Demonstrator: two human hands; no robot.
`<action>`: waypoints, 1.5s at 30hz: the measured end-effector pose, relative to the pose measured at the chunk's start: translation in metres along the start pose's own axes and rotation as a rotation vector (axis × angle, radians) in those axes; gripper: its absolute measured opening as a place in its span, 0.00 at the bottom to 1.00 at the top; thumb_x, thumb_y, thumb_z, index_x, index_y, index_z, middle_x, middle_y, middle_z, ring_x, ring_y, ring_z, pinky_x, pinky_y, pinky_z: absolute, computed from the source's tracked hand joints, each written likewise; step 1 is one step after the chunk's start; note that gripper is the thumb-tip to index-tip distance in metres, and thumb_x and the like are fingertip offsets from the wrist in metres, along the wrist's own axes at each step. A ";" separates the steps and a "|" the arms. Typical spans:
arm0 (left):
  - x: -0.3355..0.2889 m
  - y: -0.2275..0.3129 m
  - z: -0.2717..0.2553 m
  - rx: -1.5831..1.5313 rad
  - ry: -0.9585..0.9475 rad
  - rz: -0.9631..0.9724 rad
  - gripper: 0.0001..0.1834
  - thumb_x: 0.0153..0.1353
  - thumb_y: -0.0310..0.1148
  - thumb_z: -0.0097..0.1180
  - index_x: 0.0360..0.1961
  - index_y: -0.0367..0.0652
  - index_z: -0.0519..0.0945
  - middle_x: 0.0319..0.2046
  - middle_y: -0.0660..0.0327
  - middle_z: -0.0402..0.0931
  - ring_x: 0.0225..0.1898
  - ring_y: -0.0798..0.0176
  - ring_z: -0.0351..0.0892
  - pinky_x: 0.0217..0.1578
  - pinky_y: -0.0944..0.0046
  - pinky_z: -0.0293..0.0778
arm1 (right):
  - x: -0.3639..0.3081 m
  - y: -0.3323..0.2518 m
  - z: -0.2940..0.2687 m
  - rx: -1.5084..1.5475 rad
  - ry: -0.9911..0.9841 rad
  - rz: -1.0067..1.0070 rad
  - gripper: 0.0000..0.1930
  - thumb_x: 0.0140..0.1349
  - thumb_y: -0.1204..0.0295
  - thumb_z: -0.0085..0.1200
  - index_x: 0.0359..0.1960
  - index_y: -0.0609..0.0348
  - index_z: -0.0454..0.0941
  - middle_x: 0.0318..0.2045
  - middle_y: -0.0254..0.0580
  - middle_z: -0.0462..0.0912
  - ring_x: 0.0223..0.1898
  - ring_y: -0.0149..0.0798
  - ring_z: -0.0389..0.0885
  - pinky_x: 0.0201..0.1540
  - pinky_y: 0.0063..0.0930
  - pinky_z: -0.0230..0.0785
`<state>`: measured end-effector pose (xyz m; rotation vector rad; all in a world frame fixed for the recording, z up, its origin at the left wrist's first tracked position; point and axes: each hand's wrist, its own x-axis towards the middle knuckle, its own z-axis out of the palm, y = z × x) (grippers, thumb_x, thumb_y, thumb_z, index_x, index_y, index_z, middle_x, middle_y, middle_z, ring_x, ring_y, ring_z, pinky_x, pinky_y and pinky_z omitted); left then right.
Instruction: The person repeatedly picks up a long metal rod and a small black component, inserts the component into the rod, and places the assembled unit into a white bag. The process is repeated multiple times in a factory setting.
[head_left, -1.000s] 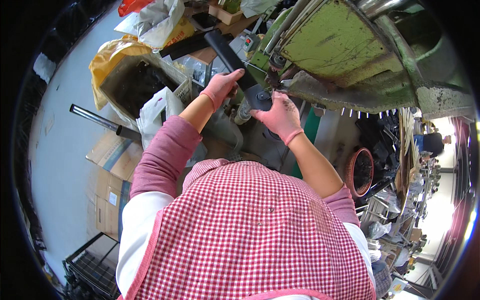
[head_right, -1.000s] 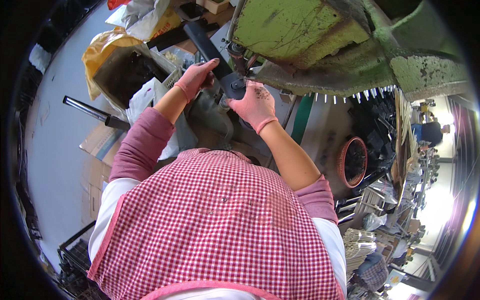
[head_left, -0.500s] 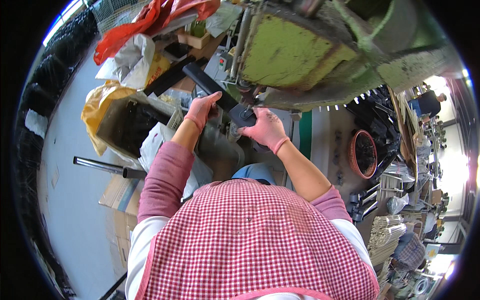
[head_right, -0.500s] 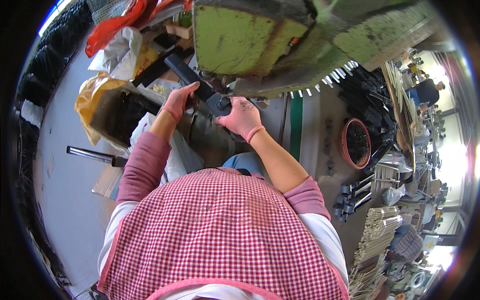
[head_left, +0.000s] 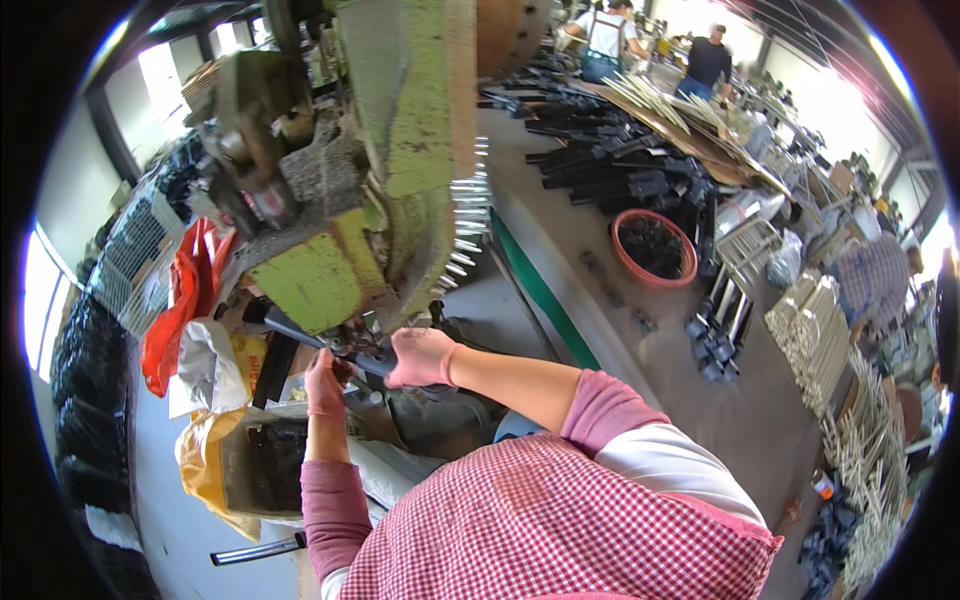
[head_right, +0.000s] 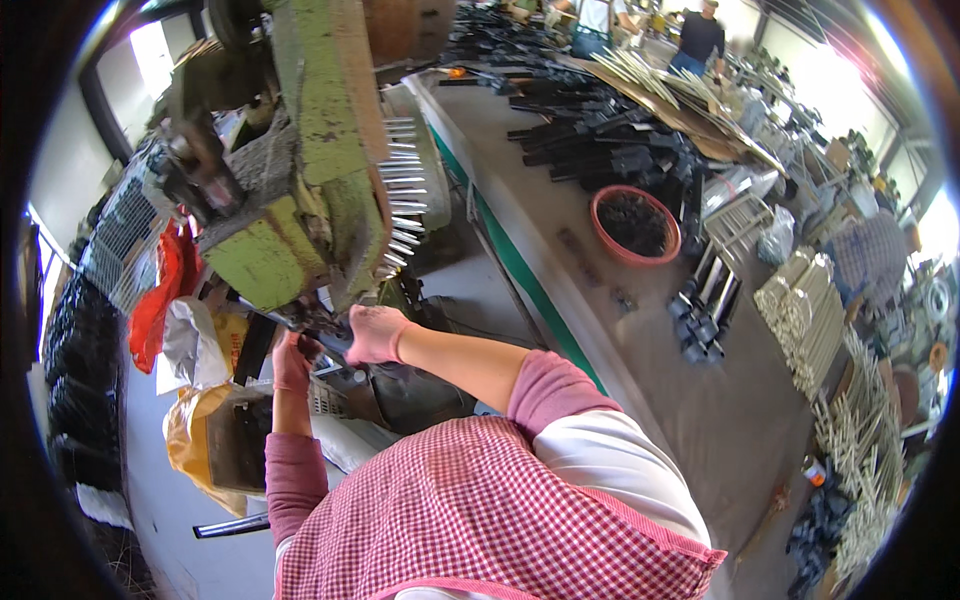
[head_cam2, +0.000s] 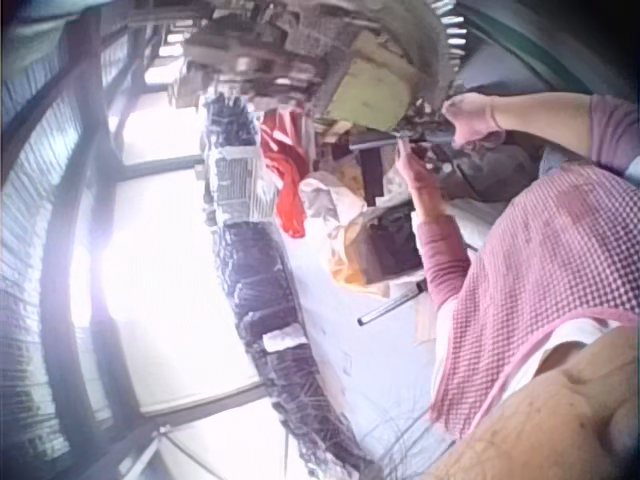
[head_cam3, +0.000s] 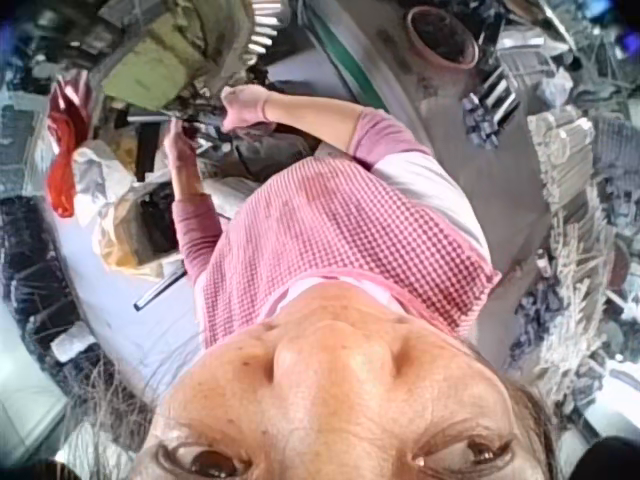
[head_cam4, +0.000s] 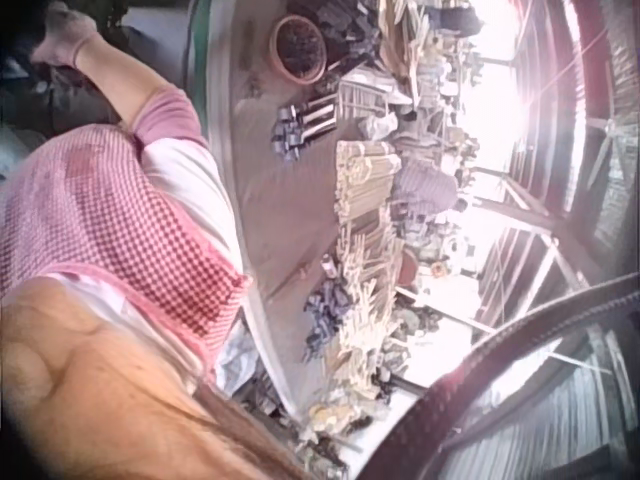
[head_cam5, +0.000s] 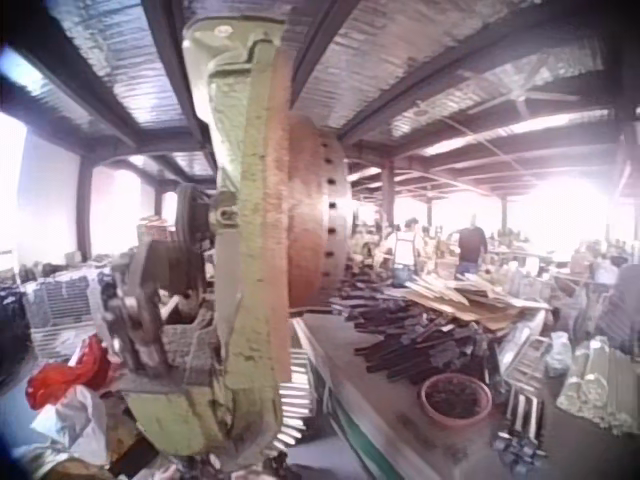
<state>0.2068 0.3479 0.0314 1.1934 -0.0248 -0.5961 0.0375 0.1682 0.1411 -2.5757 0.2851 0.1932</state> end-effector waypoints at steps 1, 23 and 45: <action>0.001 0.003 0.004 -0.076 -0.127 0.105 0.16 0.70 0.45 0.54 0.33 0.44 0.78 0.26 0.60 0.80 0.24 0.61 0.80 0.28 0.61 0.80 | -0.001 -0.003 -0.003 0.025 -0.006 0.002 0.36 0.47 0.52 0.64 0.50 0.71 0.75 0.42 0.60 0.83 0.45 0.56 0.84 0.51 0.40 0.75; -0.197 -0.208 0.161 -0.837 0.052 -0.386 0.11 0.61 0.37 0.59 0.32 0.40 0.76 0.26 0.55 0.78 0.29 0.53 0.79 0.37 0.53 0.78 | -0.257 0.218 0.031 0.165 -0.367 0.150 0.33 0.46 0.51 0.70 0.41 0.68 0.71 0.36 0.57 0.83 0.43 0.51 0.84 0.46 0.34 0.73; -0.480 -0.153 -0.090 1.150 0.372 -0.354 0.39 0.46 0.44 0.68 0.61 0.49 0.69 0.41 0.51 0.81 0.45 0.50 0.82 0.46 0.56 0.76 | -0.041 -0.089 0.184 -0.546 -0.470 -1.430 0.34 0.43 0.63 0.67 0.55 0.56 0.70 0.43 0.49 0.81 0.49 0.49 0.79 0.59 0.42 0.67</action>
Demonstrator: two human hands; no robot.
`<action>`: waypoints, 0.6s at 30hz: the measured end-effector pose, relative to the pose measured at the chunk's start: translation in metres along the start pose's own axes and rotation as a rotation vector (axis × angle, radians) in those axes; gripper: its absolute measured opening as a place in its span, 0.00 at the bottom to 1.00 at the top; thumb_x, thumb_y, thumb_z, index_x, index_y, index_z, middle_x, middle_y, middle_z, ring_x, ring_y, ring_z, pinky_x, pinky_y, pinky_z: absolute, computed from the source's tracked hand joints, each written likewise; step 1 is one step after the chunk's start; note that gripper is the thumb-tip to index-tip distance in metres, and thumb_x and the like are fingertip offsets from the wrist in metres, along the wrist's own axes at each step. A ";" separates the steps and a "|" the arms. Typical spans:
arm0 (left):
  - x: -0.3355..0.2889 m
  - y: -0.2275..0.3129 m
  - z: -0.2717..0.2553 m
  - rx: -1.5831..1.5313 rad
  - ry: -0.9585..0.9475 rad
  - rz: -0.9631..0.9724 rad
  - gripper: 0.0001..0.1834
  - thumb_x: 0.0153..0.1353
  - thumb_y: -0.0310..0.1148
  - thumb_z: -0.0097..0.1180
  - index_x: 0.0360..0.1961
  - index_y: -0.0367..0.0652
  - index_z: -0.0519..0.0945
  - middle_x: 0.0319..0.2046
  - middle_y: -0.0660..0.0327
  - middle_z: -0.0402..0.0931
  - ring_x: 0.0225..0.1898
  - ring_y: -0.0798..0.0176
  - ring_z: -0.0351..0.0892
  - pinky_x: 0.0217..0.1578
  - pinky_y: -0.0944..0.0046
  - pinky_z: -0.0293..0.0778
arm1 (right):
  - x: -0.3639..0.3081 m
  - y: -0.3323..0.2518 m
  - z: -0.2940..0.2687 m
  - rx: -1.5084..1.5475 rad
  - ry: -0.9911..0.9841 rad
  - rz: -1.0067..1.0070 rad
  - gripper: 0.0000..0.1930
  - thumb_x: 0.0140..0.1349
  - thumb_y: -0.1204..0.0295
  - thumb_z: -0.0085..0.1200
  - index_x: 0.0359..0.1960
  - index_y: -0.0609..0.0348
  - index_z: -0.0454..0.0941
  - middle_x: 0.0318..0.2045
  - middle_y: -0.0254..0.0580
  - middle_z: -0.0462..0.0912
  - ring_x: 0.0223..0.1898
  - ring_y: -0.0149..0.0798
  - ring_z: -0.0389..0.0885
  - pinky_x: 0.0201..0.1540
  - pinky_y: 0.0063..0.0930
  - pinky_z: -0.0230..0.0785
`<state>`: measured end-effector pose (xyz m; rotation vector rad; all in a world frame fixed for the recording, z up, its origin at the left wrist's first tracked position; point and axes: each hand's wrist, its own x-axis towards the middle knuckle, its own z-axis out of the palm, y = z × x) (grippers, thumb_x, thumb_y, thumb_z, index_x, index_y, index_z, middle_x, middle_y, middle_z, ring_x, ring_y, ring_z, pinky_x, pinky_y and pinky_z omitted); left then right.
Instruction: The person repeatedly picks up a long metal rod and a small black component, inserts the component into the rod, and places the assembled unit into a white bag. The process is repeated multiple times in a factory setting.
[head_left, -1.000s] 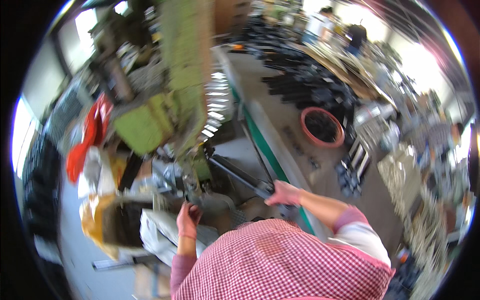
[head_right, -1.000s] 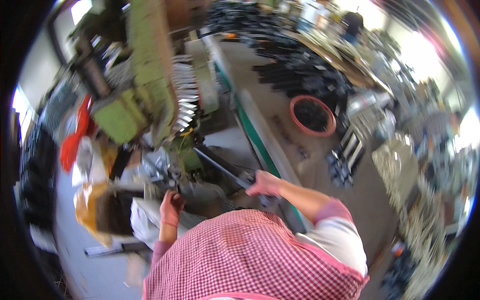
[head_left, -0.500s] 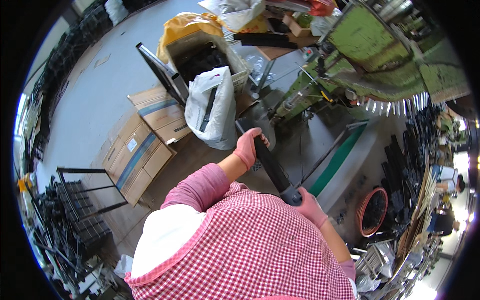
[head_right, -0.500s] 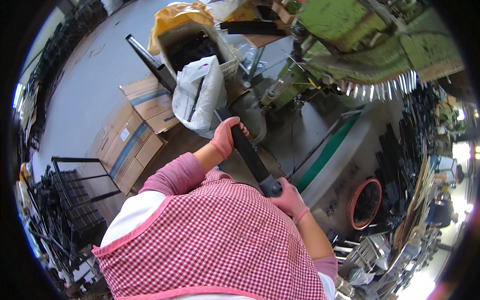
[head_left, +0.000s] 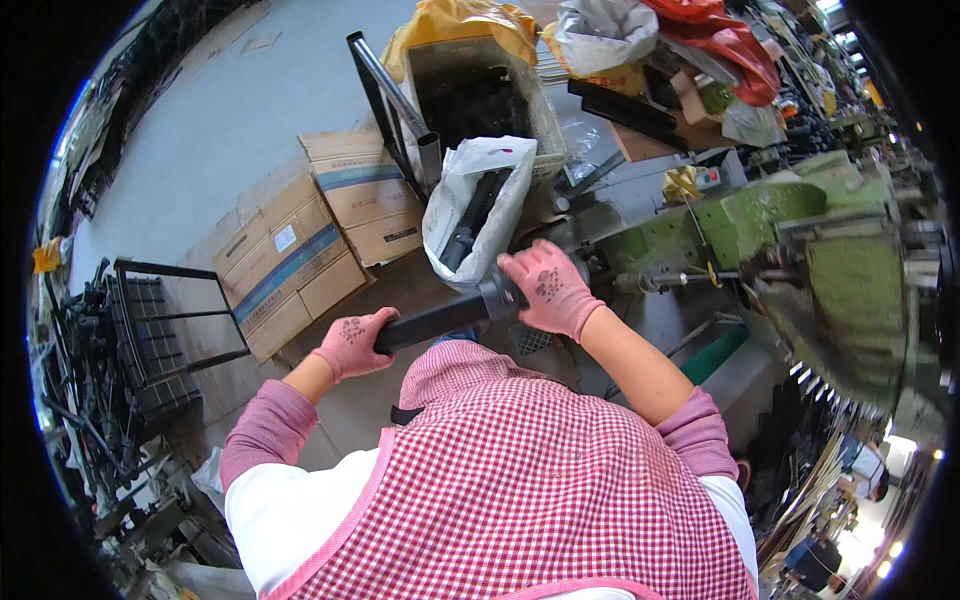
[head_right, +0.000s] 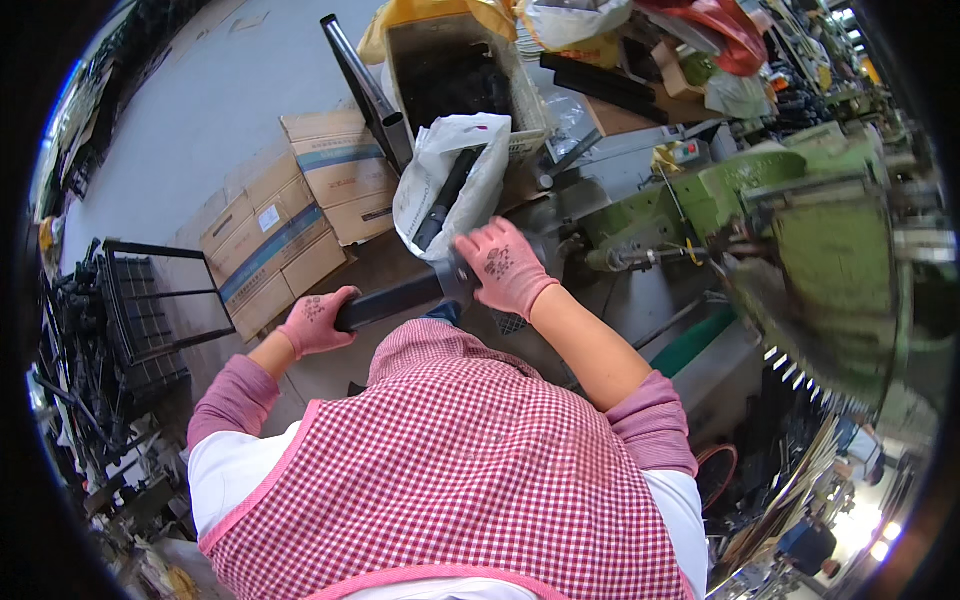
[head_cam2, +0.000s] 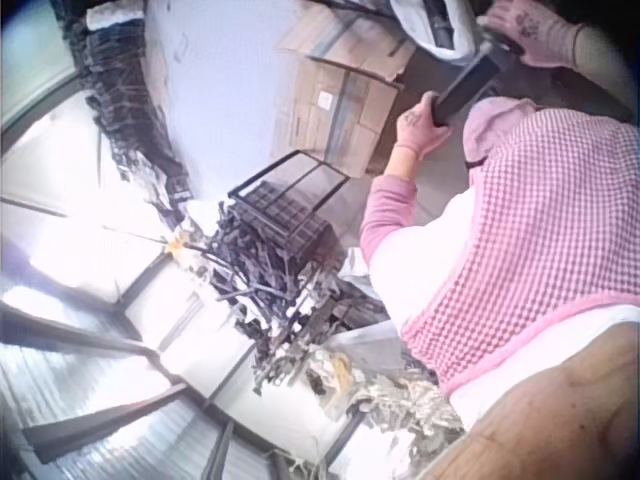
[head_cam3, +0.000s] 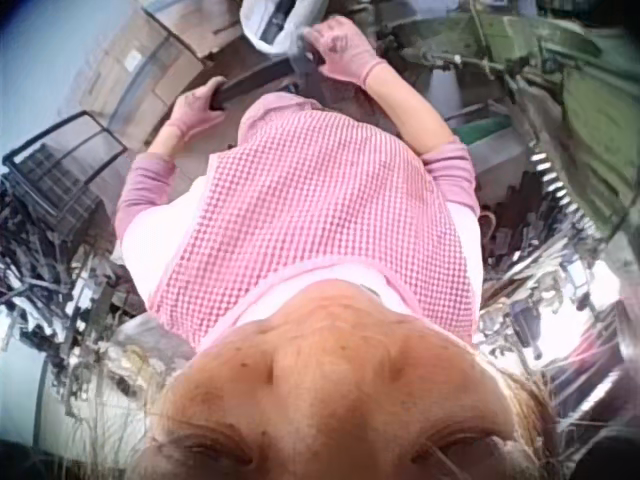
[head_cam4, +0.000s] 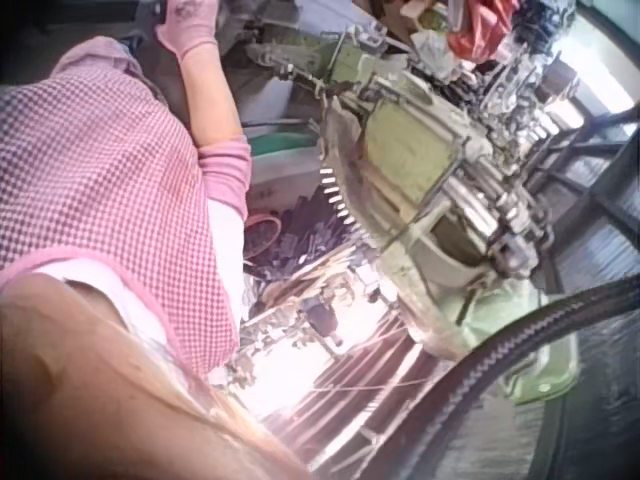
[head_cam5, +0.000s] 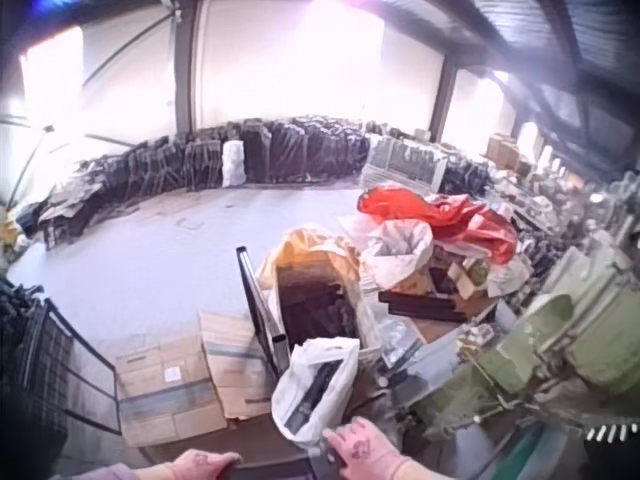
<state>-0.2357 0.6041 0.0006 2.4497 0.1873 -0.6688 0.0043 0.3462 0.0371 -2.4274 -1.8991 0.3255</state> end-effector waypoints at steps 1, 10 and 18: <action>0.003 -0.001 0.007 -0.122 0.118 -0.020 0.38 0.46 0.42 0.66 0.61 0.48 0.69 0.40 0.51 0.81 0.43 0.50 0.83 0.46 0.56 0.76 | 0.009 0.009 0.001 0.041 0.162 0.009 0.31 0.48 0.62 0.65 0.55 0.54 0.71 0.48 0.45 0.78 0.54 0.46 0.75 0.67 0.46 0.55; 0.193 -0.033 0.016 -0.776 0.168 -0.475 0.38 0.42 0.41 0.67 0.55 0.33 0.73 0.36 0.49 0.80 0.33 0.57 0.83 0.28 0.59 0.79 | -0.091 0.031 0.054 0.419 0.045 0.593 0.22 0.56 0.66 0.60 0.51 0.60 0.73 0.40 0.43 0.82 0.44 0.46 0.80 0.49 0.39 0.72; 0.361 -0.098 0.150 -0.988 0.167 -0.108 0.46 0.48 0.39 0.71 0.64 0.30 0.62 0.47 0.47 0.77 0.44 0.52 0.79 0.48 0.57 0.75 | -0.228 -0.043 0.107 0.820 -0.062 1.381 0.27 0.56 0.61 0.55 0.55 0.62 0.75 0.45 0.51 0.83 0.47 0.49 0.82 0.54 0.39 0.73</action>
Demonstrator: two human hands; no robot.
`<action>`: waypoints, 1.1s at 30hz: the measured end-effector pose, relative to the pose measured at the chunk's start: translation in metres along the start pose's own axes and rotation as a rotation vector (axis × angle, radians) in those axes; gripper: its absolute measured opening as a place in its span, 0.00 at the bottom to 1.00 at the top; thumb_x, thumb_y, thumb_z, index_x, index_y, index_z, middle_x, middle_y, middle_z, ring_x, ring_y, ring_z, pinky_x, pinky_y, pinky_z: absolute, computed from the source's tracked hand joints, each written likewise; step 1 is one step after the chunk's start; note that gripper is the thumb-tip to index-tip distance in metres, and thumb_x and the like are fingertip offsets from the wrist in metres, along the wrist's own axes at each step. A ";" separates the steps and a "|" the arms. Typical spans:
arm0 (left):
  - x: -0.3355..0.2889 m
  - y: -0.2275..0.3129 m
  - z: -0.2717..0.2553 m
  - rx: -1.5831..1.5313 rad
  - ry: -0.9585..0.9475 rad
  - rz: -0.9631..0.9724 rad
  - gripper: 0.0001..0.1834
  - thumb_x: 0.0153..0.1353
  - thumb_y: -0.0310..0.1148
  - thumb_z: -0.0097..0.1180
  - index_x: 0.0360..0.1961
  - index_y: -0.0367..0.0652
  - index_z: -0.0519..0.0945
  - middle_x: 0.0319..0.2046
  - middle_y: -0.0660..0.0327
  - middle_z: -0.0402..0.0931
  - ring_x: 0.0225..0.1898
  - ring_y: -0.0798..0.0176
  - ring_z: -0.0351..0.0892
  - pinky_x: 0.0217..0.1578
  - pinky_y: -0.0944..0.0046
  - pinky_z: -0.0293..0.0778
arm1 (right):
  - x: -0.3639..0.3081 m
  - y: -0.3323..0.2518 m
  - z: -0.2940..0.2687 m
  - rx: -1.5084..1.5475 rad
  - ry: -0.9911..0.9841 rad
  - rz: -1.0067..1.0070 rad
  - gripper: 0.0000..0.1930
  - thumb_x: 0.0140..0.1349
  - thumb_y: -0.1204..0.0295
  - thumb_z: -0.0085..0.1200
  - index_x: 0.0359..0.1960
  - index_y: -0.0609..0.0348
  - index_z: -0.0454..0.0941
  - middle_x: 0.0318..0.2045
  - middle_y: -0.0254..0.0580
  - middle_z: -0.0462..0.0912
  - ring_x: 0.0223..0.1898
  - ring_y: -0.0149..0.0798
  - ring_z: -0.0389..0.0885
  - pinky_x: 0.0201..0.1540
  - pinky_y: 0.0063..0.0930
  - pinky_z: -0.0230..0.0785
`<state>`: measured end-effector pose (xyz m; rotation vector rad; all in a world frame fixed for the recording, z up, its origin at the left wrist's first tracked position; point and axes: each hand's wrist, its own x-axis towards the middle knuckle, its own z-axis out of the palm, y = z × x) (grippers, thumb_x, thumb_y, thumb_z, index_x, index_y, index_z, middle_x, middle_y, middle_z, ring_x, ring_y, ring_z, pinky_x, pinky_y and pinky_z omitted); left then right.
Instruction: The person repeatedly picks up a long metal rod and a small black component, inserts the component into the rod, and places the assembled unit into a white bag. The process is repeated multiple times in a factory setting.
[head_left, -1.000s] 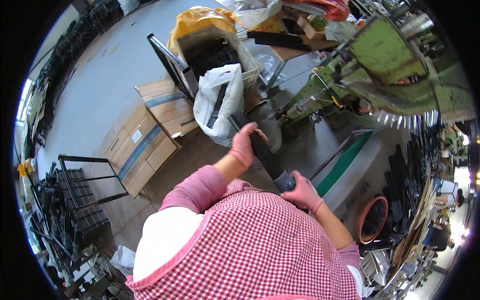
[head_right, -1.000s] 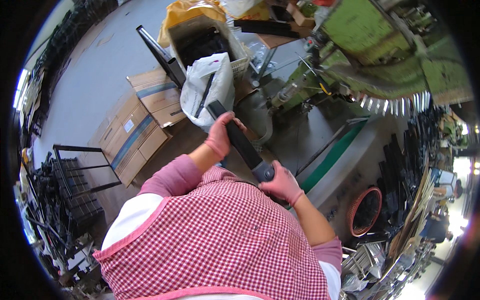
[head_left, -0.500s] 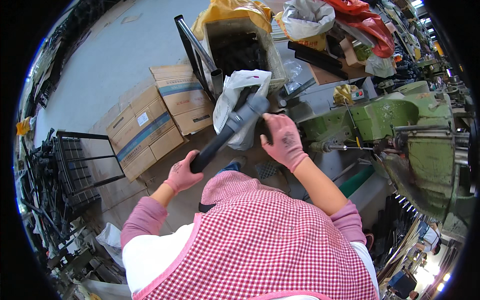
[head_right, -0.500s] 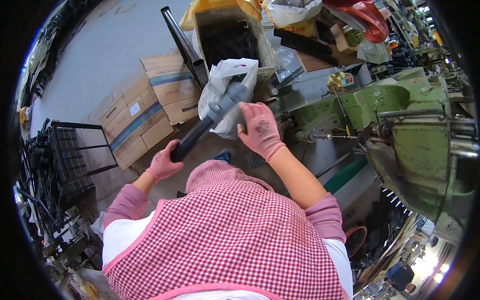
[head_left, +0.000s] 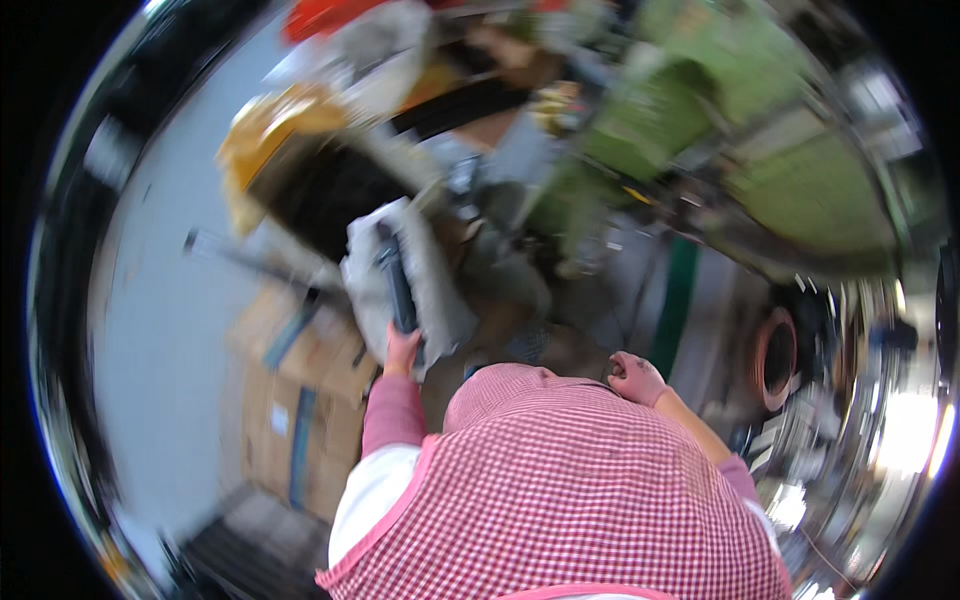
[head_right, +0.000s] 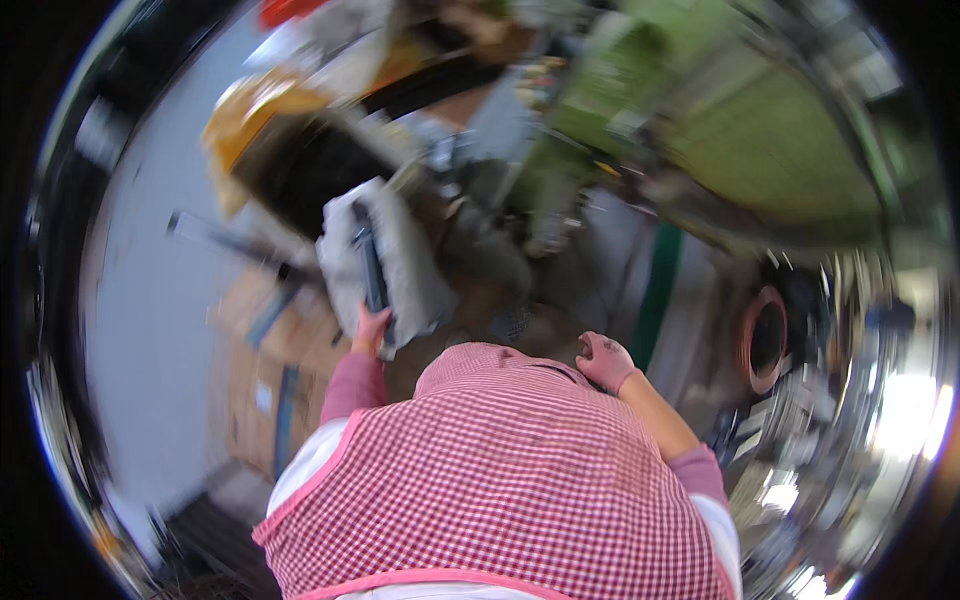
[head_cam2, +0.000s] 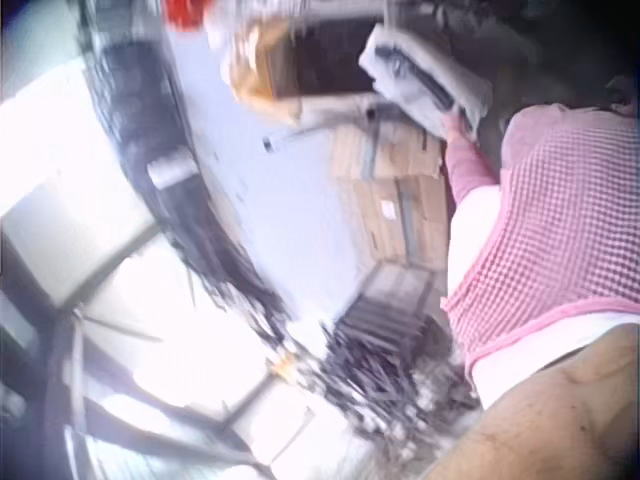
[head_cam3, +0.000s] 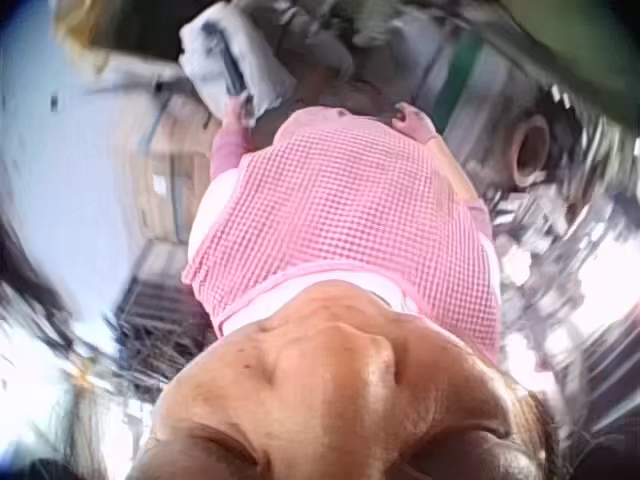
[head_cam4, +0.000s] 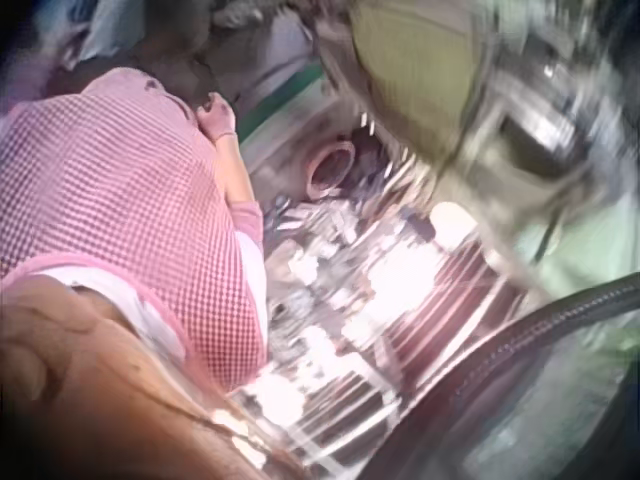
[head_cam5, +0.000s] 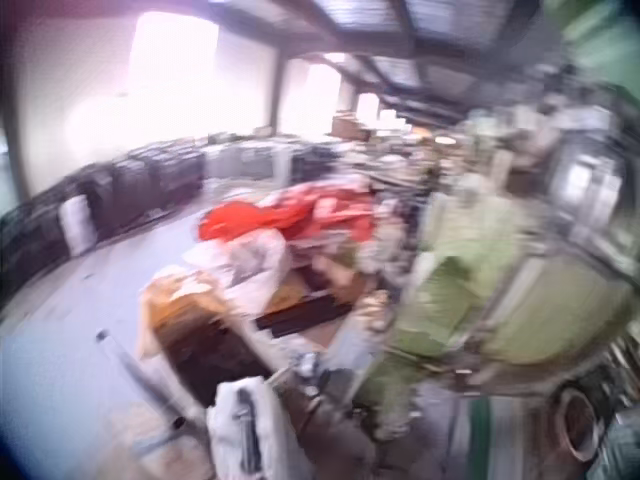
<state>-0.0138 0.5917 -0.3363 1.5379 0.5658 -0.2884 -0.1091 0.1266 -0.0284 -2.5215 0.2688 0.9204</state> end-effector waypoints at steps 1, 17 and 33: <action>0.002 -0.014 0.006 0.262 -0.081 0.005 0.45 0.50 0.41 0.72 0.64 0.30 0.63 0.47 0.47 0.76 0.45 0.53 0.78 0.48 0.59 0.75 | -0.013 0.023 0.006 0.053 0.055 0.064 0.27 0.55 0.60 0.54 0.55 0.63 0.75 0.45 0.52 0.83 0.49 0.50 0.82 0.55 0.39 0.73; -0.037 0.066 0.094 0.802 -0.364 -0.213 0.22 0.59 0.38 0.60 0.51 0.34 0.74 0.43 0.46 0.80 0.44 0.49 0.80 0.46 0.56 0.75 | -0.180 0.279 0.073 0.356 0.817 1.213 0.26 0.55 0.58 0.58 0.53 0.60 0.74 0.54 0.51 0.78 0.58 0.50 0.76 0.59 0.42 0.70; -0.228 0.218 0.451 0.888 -1.298 0.684 0.09 0.66 0.29 0.53 0.40 0.34 0.81 0.40 0.54 0.83 0.43 0.59 0.82 0.45 0.61 0.76 | -0.273 0.481 0.073 2.188 1.448 0.665 0.23 0.56 0.72 0.61 0.53 0.66 0.75 0.41 0.42 0.81 0.43 0.37 0.80 0.40 0.38 0.77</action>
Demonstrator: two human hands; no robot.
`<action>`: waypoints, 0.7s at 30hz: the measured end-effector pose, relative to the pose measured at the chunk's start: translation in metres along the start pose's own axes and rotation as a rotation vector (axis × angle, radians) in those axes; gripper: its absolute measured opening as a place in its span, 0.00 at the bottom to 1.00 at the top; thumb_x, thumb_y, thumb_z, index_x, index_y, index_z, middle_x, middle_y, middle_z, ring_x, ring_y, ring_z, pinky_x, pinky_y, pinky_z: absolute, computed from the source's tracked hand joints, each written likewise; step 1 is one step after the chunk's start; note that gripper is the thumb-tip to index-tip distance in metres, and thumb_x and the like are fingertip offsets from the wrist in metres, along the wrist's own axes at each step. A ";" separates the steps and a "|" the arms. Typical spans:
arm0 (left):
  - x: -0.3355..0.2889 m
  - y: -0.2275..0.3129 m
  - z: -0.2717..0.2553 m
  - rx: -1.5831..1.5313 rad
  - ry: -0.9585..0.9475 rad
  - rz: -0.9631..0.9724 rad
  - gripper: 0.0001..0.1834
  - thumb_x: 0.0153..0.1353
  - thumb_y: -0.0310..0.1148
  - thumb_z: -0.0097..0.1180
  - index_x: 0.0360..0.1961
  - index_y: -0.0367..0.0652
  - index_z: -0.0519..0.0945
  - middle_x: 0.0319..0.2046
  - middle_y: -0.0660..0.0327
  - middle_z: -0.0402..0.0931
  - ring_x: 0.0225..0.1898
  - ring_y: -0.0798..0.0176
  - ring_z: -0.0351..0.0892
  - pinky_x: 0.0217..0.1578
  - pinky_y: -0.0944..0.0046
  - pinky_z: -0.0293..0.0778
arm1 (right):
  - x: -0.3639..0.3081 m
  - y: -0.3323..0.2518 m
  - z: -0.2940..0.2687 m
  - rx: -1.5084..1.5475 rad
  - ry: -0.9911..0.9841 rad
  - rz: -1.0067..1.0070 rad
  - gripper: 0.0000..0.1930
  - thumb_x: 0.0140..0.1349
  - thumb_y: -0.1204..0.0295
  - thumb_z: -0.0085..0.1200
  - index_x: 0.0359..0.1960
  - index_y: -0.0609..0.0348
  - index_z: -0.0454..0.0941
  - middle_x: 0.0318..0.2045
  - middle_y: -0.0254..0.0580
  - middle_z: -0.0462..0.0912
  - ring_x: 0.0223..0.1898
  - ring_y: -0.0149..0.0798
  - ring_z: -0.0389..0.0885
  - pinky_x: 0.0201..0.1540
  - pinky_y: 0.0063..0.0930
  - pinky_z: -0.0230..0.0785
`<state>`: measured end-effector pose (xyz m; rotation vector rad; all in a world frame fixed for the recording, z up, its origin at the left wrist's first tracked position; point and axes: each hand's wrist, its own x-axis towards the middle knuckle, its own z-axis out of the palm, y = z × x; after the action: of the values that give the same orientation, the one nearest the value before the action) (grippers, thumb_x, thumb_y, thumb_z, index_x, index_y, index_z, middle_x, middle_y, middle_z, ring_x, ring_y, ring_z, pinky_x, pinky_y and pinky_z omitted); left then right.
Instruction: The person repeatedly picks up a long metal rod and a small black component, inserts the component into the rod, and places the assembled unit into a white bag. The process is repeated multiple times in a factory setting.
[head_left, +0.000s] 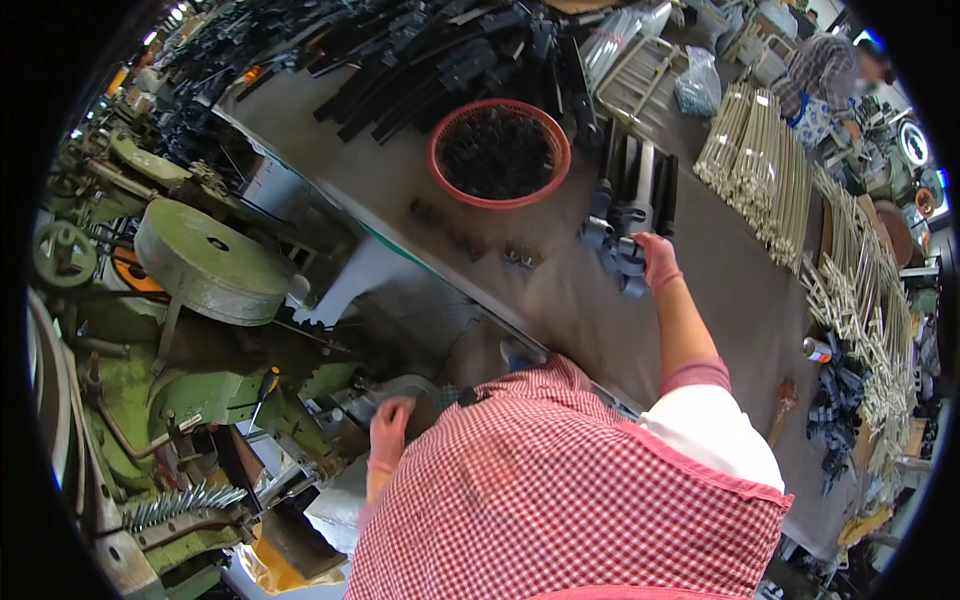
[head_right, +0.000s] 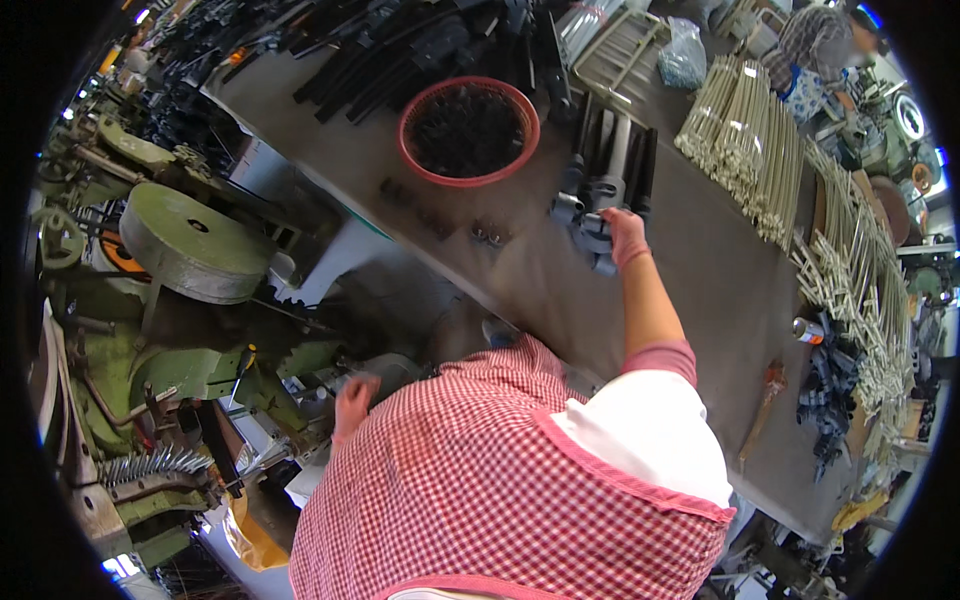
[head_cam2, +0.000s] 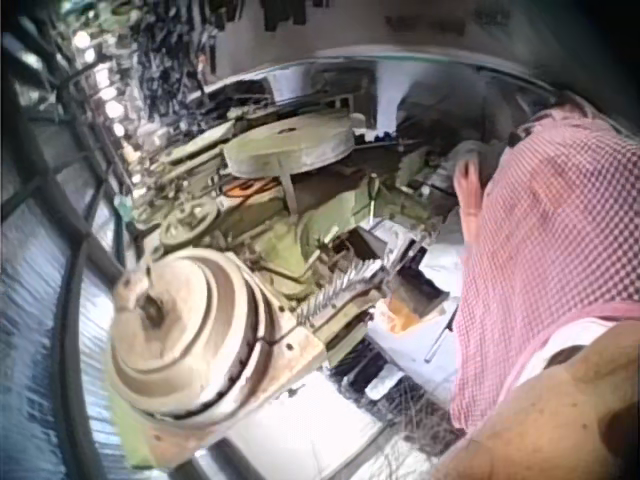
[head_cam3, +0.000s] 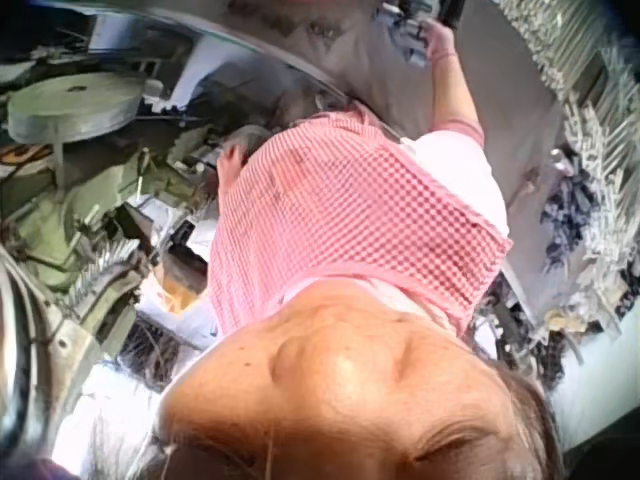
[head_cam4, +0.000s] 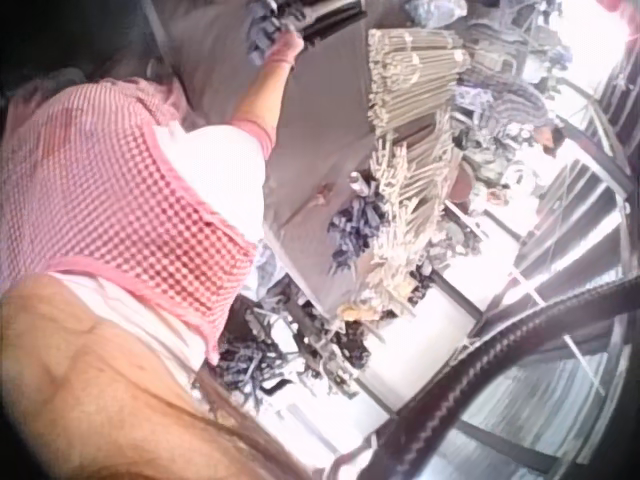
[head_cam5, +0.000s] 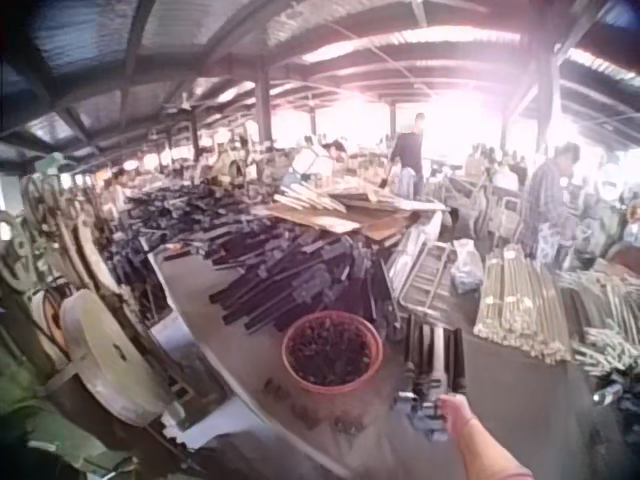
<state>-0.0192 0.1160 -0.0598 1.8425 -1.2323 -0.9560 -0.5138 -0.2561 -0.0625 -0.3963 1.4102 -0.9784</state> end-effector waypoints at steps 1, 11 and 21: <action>0.027 0.030 0.012 -0.447 -0.040 -0.121 0.10 0.68 0.28 0.51 0.41 0.32 0.81 0.42 0.56 0.83 0.45 0.63 0.81 0.48 0.63 0.75 | -0.020 0.017 0.006 -0.158 0.003 -0.239 0.24 0.57 0.73 0.62 0.55 0.68 0.75 0.42 0.42 0.81 0.45 0.36 0.79 0.41 0.35 0.76; 0.204 0.197 0.039 -1.132 -0.190 -0.127 0.31 0.70 0.57 0.48 0.59 0.41 0.71 0.38 0.62 0.77 0.37 0.65 0.75 0.46 0.62 0.72 | -0.193 0.100 0.160 -0.280 -0.984 -0.214 0.34 0.59 0.50 0.63 0.59 0.64 0.75 0.50 0.42 0.81 0.52 0.35 0.75 0.61 0.31 0.63; 0.139 0.143 -0.013 -1.048 -0.008 -0.195 0.14 0.66 0.43 0.57 0.44 0.45 0.79 0.37 0.61 0.80 0.41 0.59 0.80 0.55 0.46 0.74 | -0.045 0.129 0.174 -1.606 -0.141 -0.653 0.19 0.64 0.53 0.47 0.38 0.54 0.84 0.40 0.46 0.86 0.44 0.48 0.86 0.44 0.39 0.79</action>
<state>-0.0299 -0.0550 0.0437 1.1000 -0.3699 -1.3590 -0.3021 -0.2017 -0.1000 -2.1334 1.7058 -0.0357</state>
